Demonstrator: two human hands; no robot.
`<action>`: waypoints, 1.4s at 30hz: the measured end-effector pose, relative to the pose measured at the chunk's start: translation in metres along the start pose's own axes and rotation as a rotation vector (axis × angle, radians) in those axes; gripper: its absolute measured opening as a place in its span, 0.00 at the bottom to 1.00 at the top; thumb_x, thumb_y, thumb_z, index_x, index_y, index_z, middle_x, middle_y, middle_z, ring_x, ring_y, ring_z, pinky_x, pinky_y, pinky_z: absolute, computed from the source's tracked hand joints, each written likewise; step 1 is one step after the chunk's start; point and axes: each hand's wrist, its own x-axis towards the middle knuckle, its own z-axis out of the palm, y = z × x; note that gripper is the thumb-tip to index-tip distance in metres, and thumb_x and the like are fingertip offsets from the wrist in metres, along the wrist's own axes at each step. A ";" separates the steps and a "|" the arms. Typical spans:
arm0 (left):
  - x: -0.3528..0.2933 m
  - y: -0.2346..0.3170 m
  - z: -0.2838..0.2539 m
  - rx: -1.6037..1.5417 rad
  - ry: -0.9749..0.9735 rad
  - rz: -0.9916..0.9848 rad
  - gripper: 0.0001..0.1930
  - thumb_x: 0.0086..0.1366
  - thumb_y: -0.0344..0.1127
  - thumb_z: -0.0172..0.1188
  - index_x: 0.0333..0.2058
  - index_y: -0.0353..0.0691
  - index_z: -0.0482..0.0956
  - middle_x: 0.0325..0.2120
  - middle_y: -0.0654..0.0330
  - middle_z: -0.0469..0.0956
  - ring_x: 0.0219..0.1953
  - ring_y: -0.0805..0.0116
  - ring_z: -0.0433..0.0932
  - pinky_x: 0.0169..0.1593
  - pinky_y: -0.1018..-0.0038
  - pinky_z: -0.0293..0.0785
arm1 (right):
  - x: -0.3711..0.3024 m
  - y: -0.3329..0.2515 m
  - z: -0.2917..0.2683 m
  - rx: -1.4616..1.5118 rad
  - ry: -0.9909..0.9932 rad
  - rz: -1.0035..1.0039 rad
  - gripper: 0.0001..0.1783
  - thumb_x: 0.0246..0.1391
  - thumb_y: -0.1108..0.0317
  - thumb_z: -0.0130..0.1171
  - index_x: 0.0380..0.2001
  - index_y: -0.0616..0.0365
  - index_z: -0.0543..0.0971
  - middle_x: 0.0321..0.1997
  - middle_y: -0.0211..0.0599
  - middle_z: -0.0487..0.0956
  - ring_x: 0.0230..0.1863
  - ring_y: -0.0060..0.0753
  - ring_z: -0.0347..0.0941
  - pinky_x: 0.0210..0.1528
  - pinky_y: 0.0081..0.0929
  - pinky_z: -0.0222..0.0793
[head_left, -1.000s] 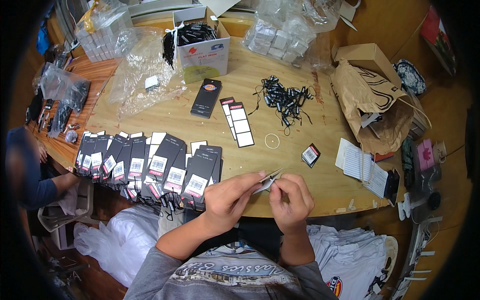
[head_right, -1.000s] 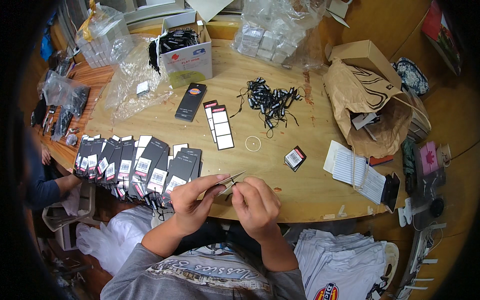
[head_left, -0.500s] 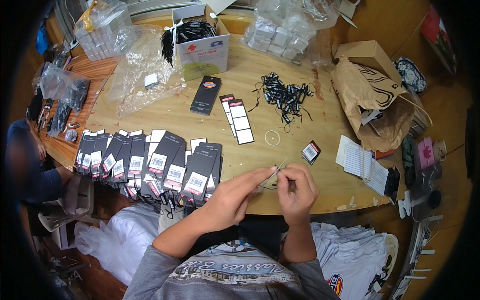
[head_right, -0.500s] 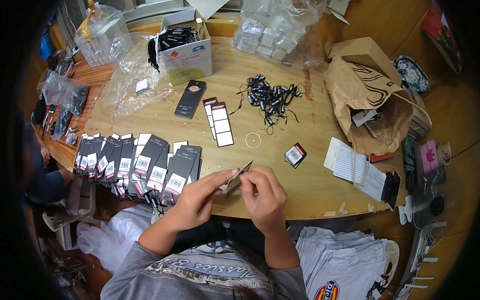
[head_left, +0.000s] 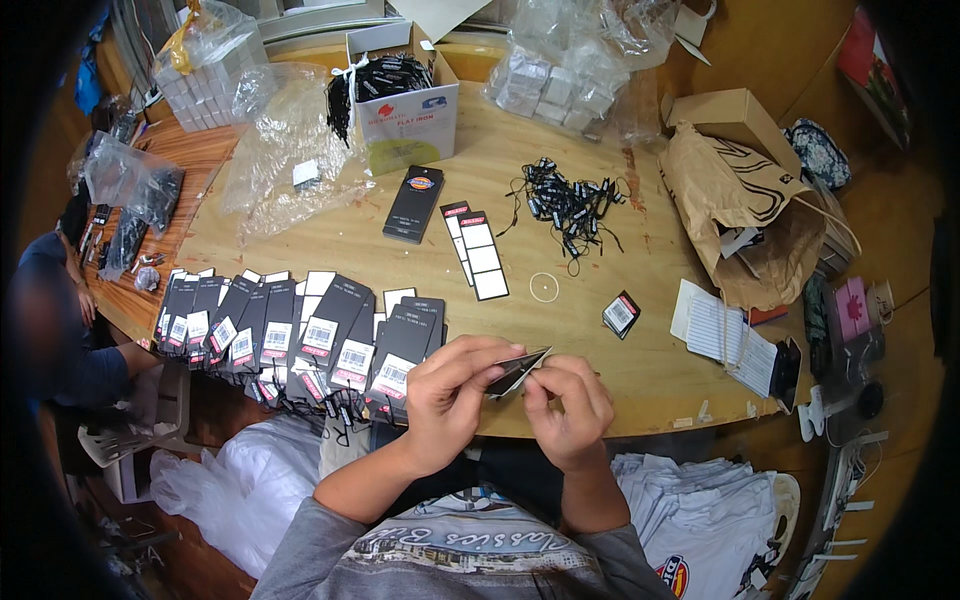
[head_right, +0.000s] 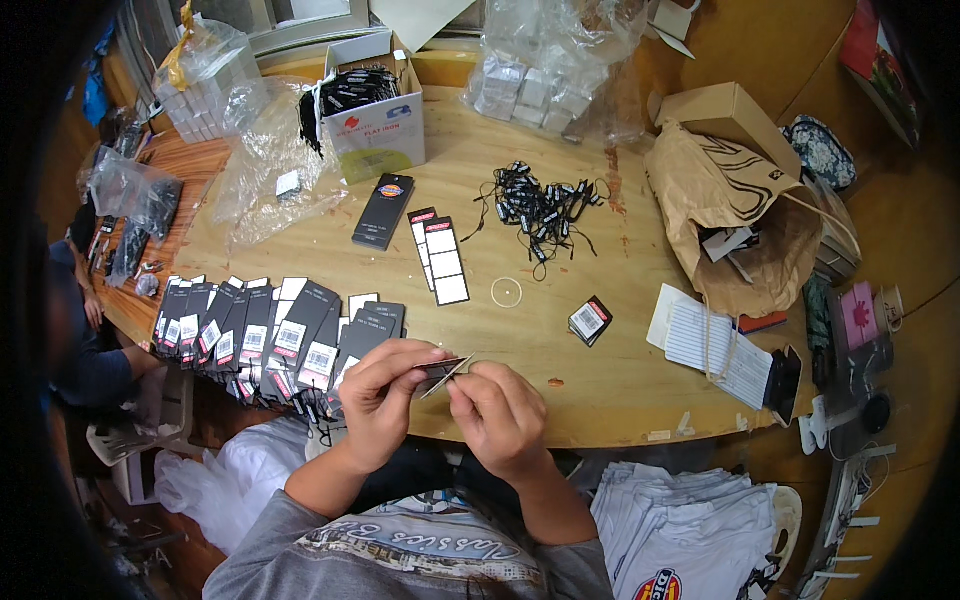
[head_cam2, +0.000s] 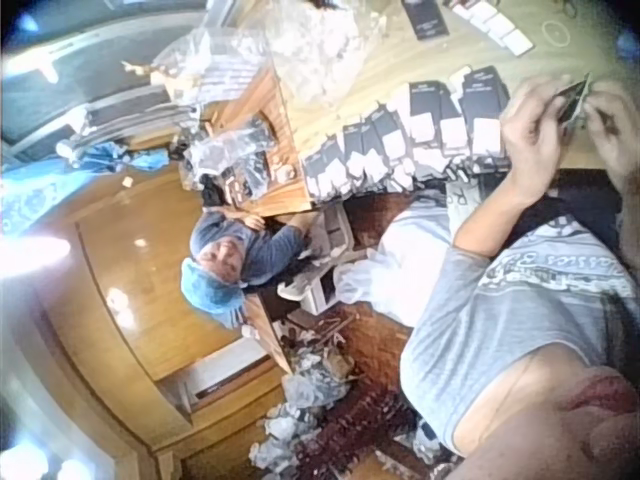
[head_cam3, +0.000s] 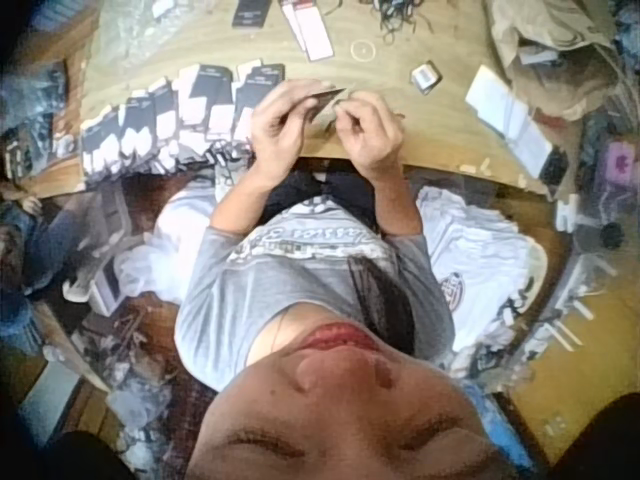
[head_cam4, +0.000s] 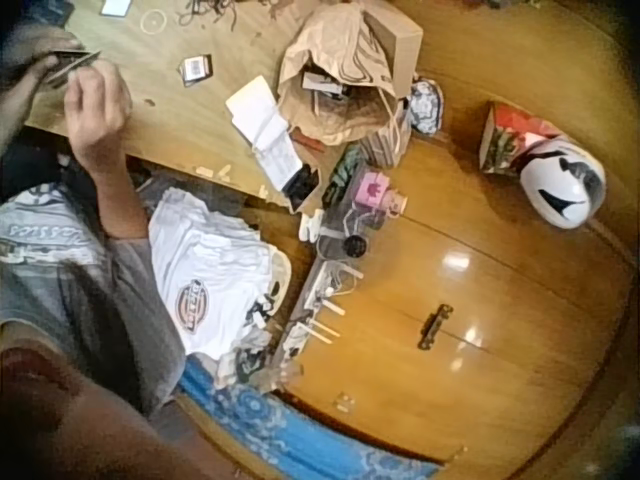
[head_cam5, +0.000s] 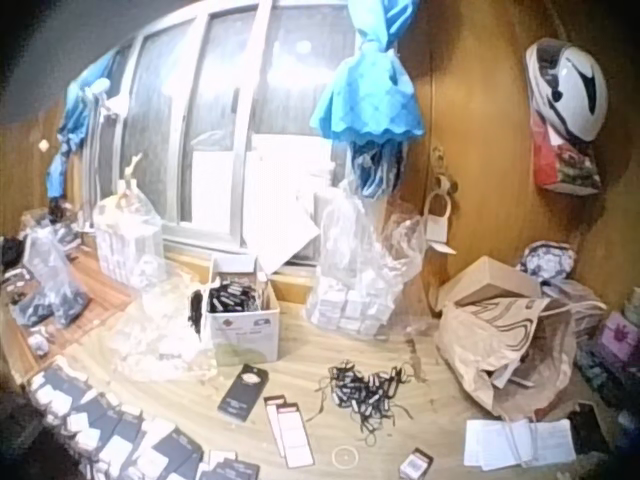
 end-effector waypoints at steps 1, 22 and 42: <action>0.000 0.001 0.000 0.018 0.002 0.018 0.10 0.48 0.16 0.50 0.31 0.31 0.75 0.27 0.54 0.74 0.26 0.71 0.72 0.27 0.83 0.67 | 0.000 -0.001 0.000 0.007 0.002 0.011 0.09 0.34 0.80 0.58 0.22 0.63 0.69 0.22 0.39 0.70 0.21 0.37 0.69 0.22 0.26 0.66; -0.005 0.002 -0.001 0.097 0.035 0.101 0.10 0.45 0.16 0.54 0.29 0.29 0.73 0.27 0.52 0.75 0.28 0.64 0.76 0.31 0.79 0.72 | -0.001 -0.005 0.004 -0.012 0.060 0.019 0.08 0.34 0.80 0.57 0.21 0.63 0.69 0.21 0.39 0.70 0.20 0.37 0.69 0.22 0.26 0.66; 0.010 -0.009 -0.009 -0.514 -0.275 -0.323 0.06 0.50 0.22 0.55 0.29 0.30 0.73 0.29 0.57 0.71 0.32 0.72 0.70 0.36 0.79 0.67 | 0.000 0.003 -0.004 0.106 -0.008 0.072 0.06 0.37 0.79 0.57 0.22 0.62 0.71 0.23 0.40 0.70 0.20 0.34 0.68 0.20 0.23 0.63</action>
